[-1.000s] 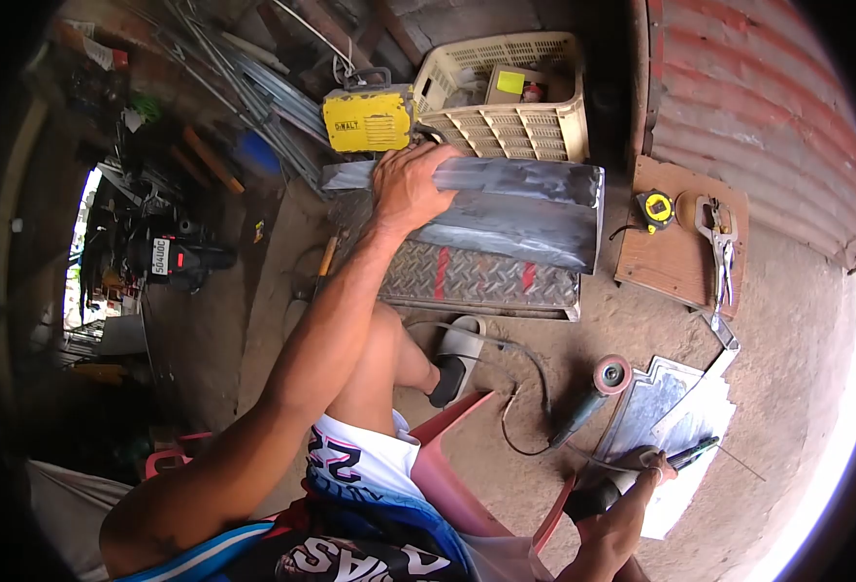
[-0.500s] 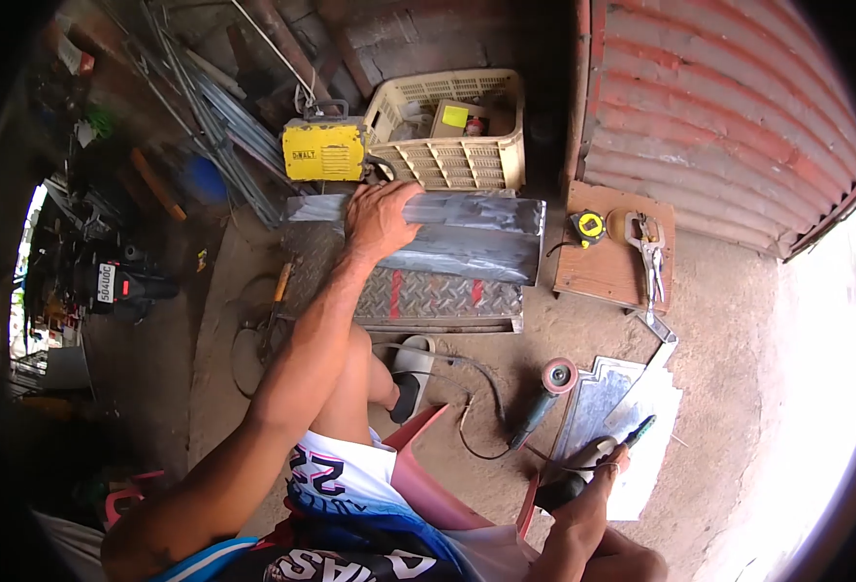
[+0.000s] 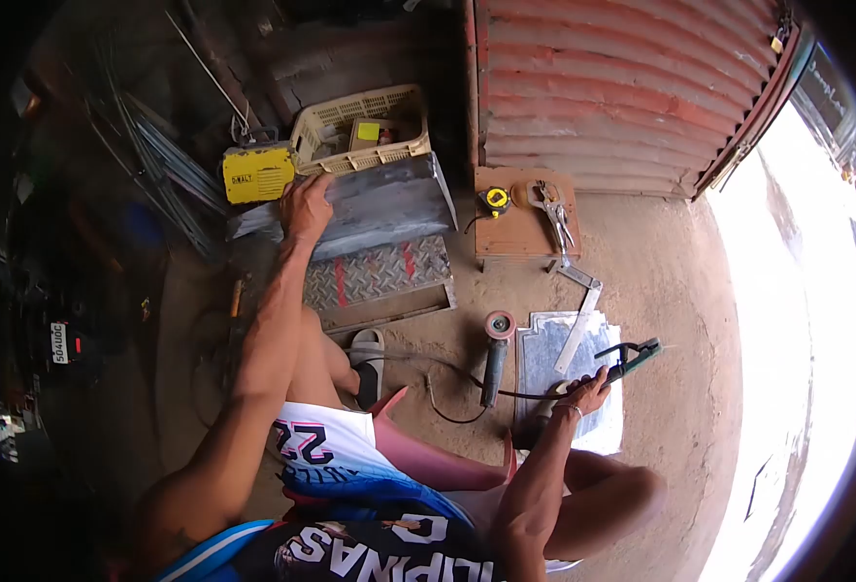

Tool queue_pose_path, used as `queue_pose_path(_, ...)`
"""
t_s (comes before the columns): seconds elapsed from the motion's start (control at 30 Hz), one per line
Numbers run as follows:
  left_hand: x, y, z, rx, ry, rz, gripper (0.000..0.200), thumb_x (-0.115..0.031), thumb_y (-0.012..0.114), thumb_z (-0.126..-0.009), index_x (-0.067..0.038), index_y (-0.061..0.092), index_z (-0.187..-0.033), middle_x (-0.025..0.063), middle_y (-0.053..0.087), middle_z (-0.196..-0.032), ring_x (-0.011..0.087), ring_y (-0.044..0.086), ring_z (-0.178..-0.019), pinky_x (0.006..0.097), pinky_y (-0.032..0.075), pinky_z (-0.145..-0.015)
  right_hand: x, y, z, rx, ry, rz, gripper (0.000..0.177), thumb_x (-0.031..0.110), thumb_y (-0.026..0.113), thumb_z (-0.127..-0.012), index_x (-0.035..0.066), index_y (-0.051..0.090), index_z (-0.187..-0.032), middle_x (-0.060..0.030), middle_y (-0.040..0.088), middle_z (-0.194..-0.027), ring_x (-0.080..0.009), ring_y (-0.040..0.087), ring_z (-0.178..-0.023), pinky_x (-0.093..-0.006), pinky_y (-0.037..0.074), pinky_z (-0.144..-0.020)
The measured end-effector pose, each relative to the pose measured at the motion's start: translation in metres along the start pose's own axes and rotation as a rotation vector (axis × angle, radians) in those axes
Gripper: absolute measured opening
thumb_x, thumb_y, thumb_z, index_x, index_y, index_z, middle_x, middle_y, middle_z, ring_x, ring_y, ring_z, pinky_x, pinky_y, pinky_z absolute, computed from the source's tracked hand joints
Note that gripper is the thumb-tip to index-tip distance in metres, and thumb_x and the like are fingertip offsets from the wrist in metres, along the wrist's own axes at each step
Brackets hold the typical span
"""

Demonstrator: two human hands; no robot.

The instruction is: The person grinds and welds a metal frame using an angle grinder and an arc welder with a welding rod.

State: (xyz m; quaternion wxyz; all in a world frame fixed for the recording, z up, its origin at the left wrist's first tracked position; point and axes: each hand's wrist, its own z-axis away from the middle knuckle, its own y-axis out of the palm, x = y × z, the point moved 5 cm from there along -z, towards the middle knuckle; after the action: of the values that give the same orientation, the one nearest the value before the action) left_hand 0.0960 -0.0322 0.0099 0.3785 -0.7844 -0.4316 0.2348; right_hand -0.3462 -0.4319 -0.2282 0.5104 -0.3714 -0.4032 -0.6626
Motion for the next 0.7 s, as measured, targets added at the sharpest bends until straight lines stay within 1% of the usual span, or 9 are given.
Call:
queue_pose_path(0.1,0.006,-0.014,-0.004,0.010,-0.065,-0.035,0.032,-0.005,0.061,-0.081,-0.015,0.071,-0.110,0.0072,0.073,-0.110,0.0322,0.067,-0.103,0.0442,0.048,-0.091,0.030,0.002,0.029,0.048,0.016,0.046,0.034,0.042,0.067,-0.096,0.012,0.051,-0.094,0.0023,0.042,-0.062,-0.0095,0.037,-0.043,-0.0249,0.031,-0.038)
queue_pose_path(0.17,0.004,-0.016,-0.001,-0.084,0.008,-0.016,0.038,-0.001,0.064,-0.076,-0.013,0.070,-0.111,0.0083,0.073,-0.104,0.0321,0.067,-0.098,0.0427,0.048,-0.086,0.028,-0.010,0.030,0.067,0.055,0.165,0.035,0.043,0.067,-0.096,0.011,0.052,-0.093,0.0011,0.042,-0.060,-0.0098,0.038,-0.040,-0.0272,0.030,-0.036)
queue_pose_path(0.3,0.011,0.012,0.004,-0.054,0.052,-0.041,0.033,-0.004,0.060,-0.081,-0.014,0.070,-0.111,0.0074,0.073,-0.105,0.0314,0.067,-0.099,0.0427,0.048,-0.087,0.041,-0.027,0.066,0.112,0.118,0.294,0.034,0.043,0.066,-0.096,0.012,0.051,-0.091,0.0010,0.044,-0.057,-0.0098,0.038,-0.038,-0.0270,0.029,-0.034)
queue_pose_path(0.33,0.008,0.016,0.004,0.014,0.027,-0.041,0.027,-0.011,0.056,-0.088,-0.015,0.071,-0.111,0.0095,0.073,-0.109,0.0308,0.067,-0.104,0.0447,0.046,-0.096,0.046,-0.032,0.081,0.143,0.142,0.331,0.034,0.042,0.066,-0.097,0.012,0.051,-0.091,0.0009,0.044,-0.056,-0.0097,0.039,-0.037,-0.0266,0.029,-0.034)
queue_pose_path(0.37,0.004,0.017,0.004,0.019,0.025,-0.039,0.027,-0.011,0.056,-0.088,-0.015,0.071,-0.111,0.0095,0.073,-0.109,0.0308,0.067,-0.104,0.0447,0.046,-0.096,0.055,-0.036,0.096,0.141,0.143,0.337,0.034,0.042,0.066,-0.097,0.012,0.051,-0.091,0.0009,0.044,-0.056,-0.0097,0.039,-0.037,-0.0266,0.029,-0.034)
queue_pose_path(0.5,0.001,0.032,-0.001,0.101,-0.016,-0.069,0.025,-0.010,0.057,-0.088,-0.014,0.070,-0.110,0.0093,0.073,-0.108,0.0306,0.066,-0.105,0.0446,0.045,-0.097,0.095,-0.041,0.153,0.328,0.067,0.331,0.032,0.042,0.063,-0.100,0.013,0.054,-0.090,0.0029,0.046,-0.057,-0.0072,0.038,-0.039,-0.0235,0.028,-0.037)
queue_pose_path(0.57,0.002,0.035,-0.003,0.105,-0.045,-0.078,0.030,-0.011,0.057,-0.088,-0.016,0.070,-0.114,0.0085,0.072,-0.112,0.0299,0.065,-0.109,0.0441,0.042,-0.102,0.115,-0.039,0.168,0.456,0.006,0.363,0.032,0.041,0.064,-0.100,0.012,0.056,-0.092,0.0035,0.047,-0.061,-0.0058,0.040,-0.044,-0.0221,0.029,-0.039)
queue_pose_path(0.63,0.005,0.040,-0.003,0.125,-0.078,-0.075,0.032,-0.012,0.056,-0.089,-0.018,0.070,-0.117,0.0083,0.072,-0.115,0.0295,0.065,-0.112,0.0442,0.041,-0.104,0.144,-0.037,0.179,0.582,0.063,0.353,0.032,0.039,0.064,-0.100,0.008,0.060,-0.100,0.0043,0.047,-0.064,-0.0042,0.039,-0.047,-0.0218,0.029,-0.041)
queue_pose_path(0.7,0.007,0.044,-0.007,0.133,-0.114,-0.064,0.034,-0.013,0.055,-0.089,-0.019,0.070,-0.120,0.0081,0.072,-0.117,0.0291,0.064,-0.114,0.0442,0.039,-0.106,0.170,-0.041,0.170,0.625,0.023,0.418,0.032,0.038,0.065,-0.100,0.007,0.061,-0.103,0.0048,0.046,-0.065,-0.0035,0.038,-0.047,-0.0216,0.028,-0.041)
